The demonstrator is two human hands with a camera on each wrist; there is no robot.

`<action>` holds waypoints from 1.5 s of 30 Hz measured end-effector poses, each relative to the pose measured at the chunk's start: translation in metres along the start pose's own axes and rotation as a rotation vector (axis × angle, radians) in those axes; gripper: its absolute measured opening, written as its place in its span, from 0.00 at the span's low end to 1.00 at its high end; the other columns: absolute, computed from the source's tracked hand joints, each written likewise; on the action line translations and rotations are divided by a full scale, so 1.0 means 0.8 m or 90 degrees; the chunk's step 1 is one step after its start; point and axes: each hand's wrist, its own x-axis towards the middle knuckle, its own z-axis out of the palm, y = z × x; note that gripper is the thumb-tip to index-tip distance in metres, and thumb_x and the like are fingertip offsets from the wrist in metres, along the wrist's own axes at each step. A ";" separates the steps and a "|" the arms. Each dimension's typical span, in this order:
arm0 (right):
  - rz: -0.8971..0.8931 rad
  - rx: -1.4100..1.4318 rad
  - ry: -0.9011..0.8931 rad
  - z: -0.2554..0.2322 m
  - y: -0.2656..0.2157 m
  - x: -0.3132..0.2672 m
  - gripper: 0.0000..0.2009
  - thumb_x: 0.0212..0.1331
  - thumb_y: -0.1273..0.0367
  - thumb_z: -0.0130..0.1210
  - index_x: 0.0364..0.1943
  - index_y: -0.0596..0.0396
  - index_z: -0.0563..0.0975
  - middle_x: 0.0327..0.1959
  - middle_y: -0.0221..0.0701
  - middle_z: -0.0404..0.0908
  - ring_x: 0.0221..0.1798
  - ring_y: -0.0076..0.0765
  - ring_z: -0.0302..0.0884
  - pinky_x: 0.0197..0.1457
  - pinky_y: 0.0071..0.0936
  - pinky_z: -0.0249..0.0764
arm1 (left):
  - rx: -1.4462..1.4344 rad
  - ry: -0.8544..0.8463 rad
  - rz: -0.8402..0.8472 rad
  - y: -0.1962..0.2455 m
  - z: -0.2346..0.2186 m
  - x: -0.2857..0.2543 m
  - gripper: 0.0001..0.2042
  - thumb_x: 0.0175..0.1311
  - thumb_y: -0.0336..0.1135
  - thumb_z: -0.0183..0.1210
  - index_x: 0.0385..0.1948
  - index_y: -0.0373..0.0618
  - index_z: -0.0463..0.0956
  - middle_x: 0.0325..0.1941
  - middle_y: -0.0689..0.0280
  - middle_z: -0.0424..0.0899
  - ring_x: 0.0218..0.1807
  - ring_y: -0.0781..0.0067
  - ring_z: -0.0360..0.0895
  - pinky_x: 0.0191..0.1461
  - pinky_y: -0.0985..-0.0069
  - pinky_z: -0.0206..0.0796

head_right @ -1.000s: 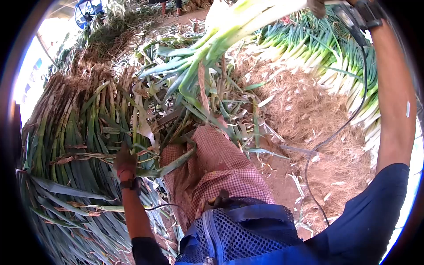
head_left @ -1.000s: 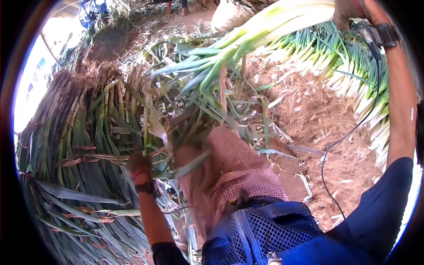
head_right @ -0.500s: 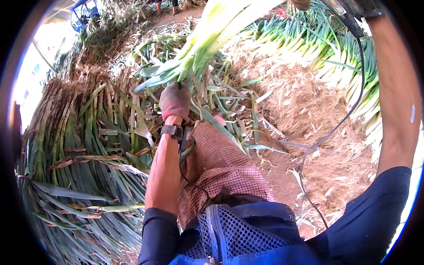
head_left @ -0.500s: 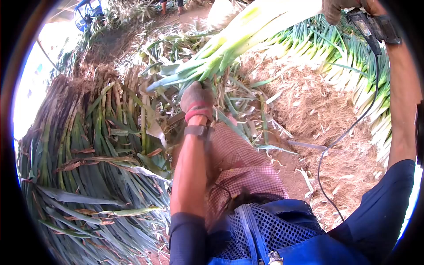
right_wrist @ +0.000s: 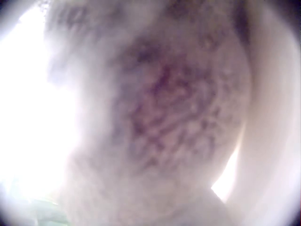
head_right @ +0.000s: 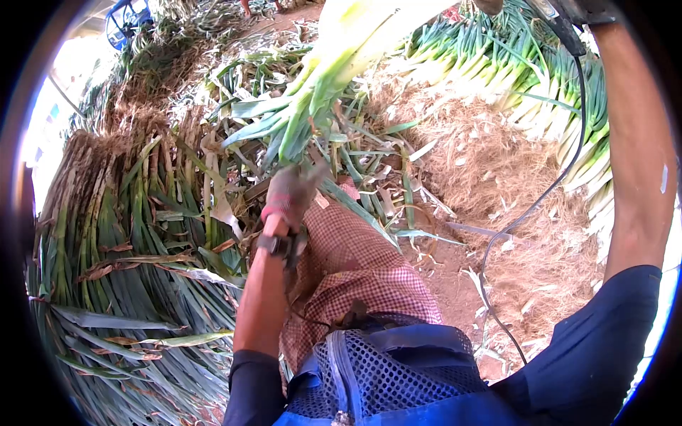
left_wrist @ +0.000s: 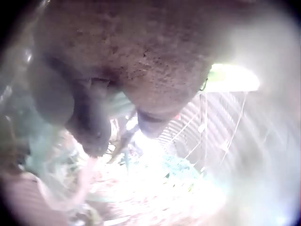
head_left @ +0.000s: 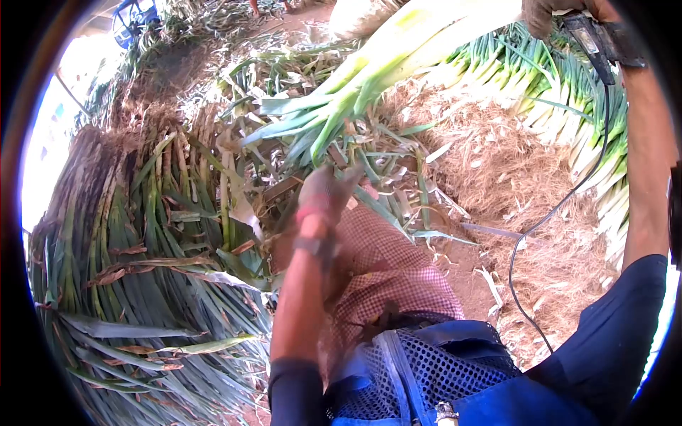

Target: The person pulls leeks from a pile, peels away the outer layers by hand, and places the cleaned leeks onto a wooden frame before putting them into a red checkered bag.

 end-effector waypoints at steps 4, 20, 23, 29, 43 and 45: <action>-0.003 0.002 -0.002 0.001 -0.001 0.001 0.15 0.39 0.63 0.68 0.34 0.50 0.84 0.32 0.36 0.85 0.37 0.45 0.84 0.39 0.42 0.78 | -0.384 0.190 0.117 0.029 0.041 0.072 0.30 0.70 0.64 0.56 0.49 0.42 0.84 0.44 0.49 0.89 0.45 0.47 0.87 0.49 0.56 0.75; 0.000 0.014 0.016 0.013 0.006 0.000 0.09 0.41 0.64 0.66 0.28 0.50 0.84 0.27 0.33 0.84 0.32 0.43 0.83 0.34 0.41 0.78 | 0.243 0.006 -0.156 -0.301 0.013 -0.039 0.15 0.66 0.45 0.56 0.33 0.46 0.88 0.40 0.50 0.89 0.44 0.46 0.87 0.47 0.53 0.77; -0.001 0.015 0.020 0.014 0.001 -0.001 0.08 0.42 0.65 0.66 0.27 0.50 0.84 0.26 0.33 0.84 0.31 0.42 0.83 0.33 0.41 0.78 | 0.289 -0.001 0.019 -0.294 0.023 -0.046 0.18 0.65 0.49 0.58 0.34 0.41 0.87 0.38 0.49 0.89 0.41 0.43 0.87 0.45 0.52 0.77; -0.004 0.019 0.033 0.015 -0.004 -0.004 0.06 0.42 0.65 0.65 0.25 0.50 0.84 0.25 0.32 0.84 0.29 0.41 0.83 0.31 0.40 0.77 | 0.275 -0.006 -0.029 -0.249 0.024 -0.033 0.22 0.66 0.52 0.62 0.45 0.39 0.85 0.36 0.50 0.89 0.40 0.46 0.87 0.43 0.53 0.77; -0.171 0.108 0.339 0.116 -0.059 -0.068 0.04 0.44 0.67 0.63 0.19 0.50 0.84 0.21 0.29 0.83 0.25 0.39 0.82 0.27 0.40 0.77 | -1.415 -0.458 0.221 0.078 0.043 -0.012 0.47 0.57 0.73 0.63 0.68 0.41 0.71 0.67 0.53 0.80 0.67 0.52 0.77 0.67 0.49 0.72; -0.195 0.101 0.373 0.150 -0.090 -0.077 0.05 0.45 0.67 0.62 0.18 0.50 0.84 0.20 0.29 0.83 0.24 0.39 0.82 0.26 0.39 0.77 | -1.432 -0.274 0.152 0.074 0.057 -0.012 0.44 0.60 0.72 0.62 0.66 0.39 0.73 0.62 0.53 0.84 0.62 0.55 0.82 0.66 0.56 0.74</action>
